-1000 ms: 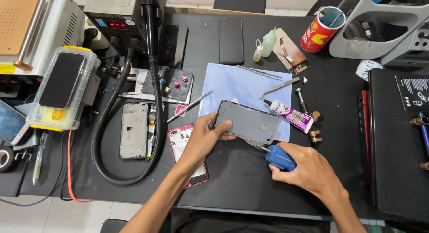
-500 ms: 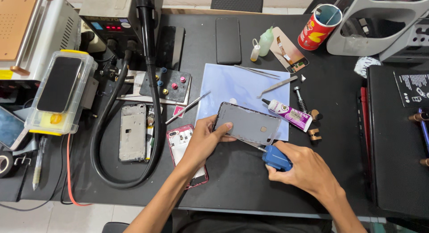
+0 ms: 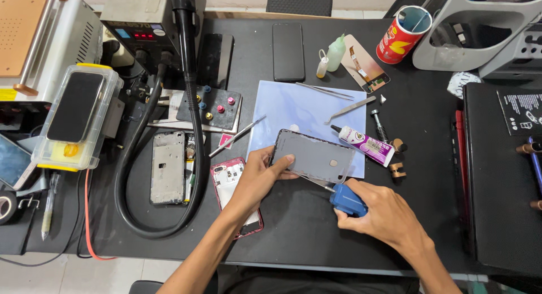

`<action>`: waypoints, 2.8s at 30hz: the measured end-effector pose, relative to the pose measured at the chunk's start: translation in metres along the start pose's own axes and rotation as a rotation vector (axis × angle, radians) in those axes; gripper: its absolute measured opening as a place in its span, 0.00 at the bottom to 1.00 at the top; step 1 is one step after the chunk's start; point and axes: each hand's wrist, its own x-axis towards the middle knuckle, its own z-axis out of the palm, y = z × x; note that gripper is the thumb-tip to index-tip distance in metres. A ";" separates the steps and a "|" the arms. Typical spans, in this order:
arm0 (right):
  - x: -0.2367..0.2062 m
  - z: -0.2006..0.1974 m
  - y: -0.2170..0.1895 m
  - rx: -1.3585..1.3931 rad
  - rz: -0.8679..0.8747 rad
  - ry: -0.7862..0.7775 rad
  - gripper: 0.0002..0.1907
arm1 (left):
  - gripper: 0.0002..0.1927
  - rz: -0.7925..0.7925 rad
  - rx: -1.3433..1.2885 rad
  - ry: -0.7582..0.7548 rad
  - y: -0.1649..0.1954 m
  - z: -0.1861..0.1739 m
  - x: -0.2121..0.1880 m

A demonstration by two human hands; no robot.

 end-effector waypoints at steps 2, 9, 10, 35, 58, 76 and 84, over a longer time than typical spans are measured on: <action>0.000 0.000 0.000 -0.002 -0.003 0.006 0.25 | 0.17 -0.016 -0.001 0.009 0.001 0.000 0.000; 0.001 0.003 -0.001 0.007 -0.006 0.026 0.27 | 0.16 -0.021 -0.011 0.006 0.001 0.000 0.000; 0.001 0.004 -0.002 0.005 0.002 0.016 0.27 | 0.16 -0.019 -0.006 0.008 0.000 0.001 0.000; 0.002 0.006 -0.001 -0.002 0.040 -0.030 0.27 | 0.16 -0.007 -0.012 -0.007 -0.007 0.001 0.001; -0.001 0.003 -0.004 0.008 -0.036 0.031 0.24 | 0.16 -0.017 -0.031 -0.018 -0.008 0.004 0.001; -0.003 0.001 -0.004 0.004 -0.048 0.029 0.29 | 0.16 -0.039 -0.037 -0.017 -0.004 0.005 -0.002; -0.004 -0.002 -0.005 0.014 -0.018 0.006 0.25 | 0.16 -0.008 -0.080 -0.018 -0.004 0.004 -0.002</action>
